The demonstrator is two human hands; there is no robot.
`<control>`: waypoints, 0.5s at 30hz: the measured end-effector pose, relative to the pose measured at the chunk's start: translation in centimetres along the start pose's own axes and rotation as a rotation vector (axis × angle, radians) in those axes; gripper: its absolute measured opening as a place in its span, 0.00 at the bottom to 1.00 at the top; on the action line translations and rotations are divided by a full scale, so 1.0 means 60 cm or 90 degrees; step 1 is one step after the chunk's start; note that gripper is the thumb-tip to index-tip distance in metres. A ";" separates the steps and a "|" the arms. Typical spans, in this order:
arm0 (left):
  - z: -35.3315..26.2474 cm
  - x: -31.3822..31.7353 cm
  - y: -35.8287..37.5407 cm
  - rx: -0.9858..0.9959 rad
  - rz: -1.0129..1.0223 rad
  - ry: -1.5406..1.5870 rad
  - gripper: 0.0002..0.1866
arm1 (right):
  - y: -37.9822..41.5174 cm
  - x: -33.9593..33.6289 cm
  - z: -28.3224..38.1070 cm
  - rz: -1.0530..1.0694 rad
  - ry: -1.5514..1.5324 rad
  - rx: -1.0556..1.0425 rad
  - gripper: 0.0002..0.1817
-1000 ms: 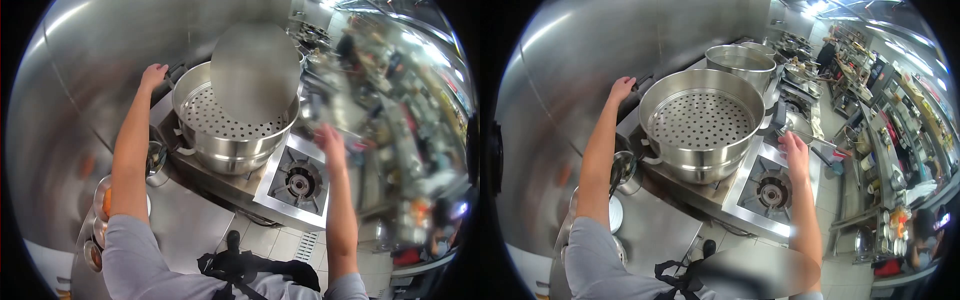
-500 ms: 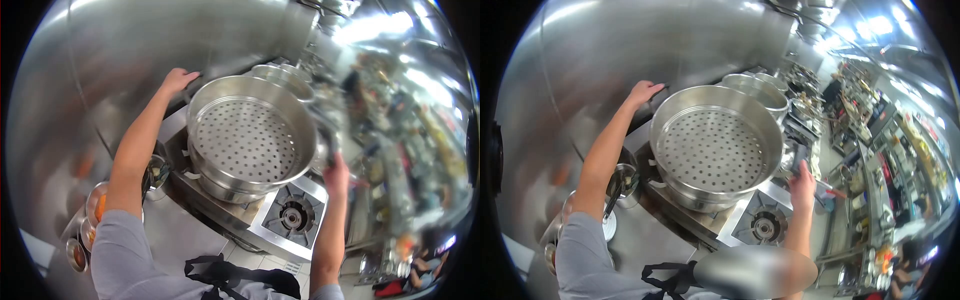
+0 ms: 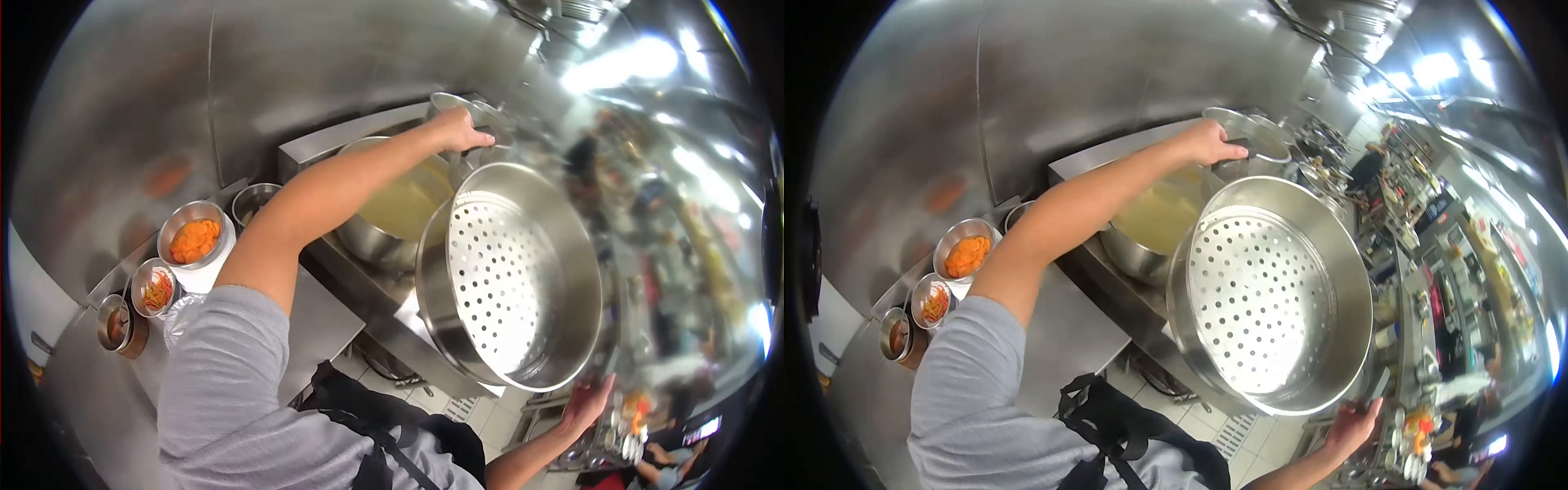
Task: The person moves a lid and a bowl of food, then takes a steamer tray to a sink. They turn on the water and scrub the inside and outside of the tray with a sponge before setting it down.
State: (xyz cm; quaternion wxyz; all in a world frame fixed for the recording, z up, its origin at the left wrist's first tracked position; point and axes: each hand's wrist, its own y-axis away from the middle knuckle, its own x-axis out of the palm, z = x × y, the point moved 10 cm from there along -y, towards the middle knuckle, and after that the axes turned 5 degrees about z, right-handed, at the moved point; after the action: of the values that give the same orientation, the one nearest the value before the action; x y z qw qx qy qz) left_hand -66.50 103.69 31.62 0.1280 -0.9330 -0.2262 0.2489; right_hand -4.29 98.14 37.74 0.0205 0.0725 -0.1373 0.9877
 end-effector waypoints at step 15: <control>-0.050 0.180 0.192 -0.193 0.160 0.271 0.24 | 0.133 -0.094 0.278 -0.098 0.224 -0.009 0.14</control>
State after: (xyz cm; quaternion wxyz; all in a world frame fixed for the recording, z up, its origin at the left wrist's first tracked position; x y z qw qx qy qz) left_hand -52.46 98.58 25.70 0.0000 -0.9935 -0.1111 0.0249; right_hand 3.10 85.77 50.65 0.1198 -0.0909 -0.1326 0.9797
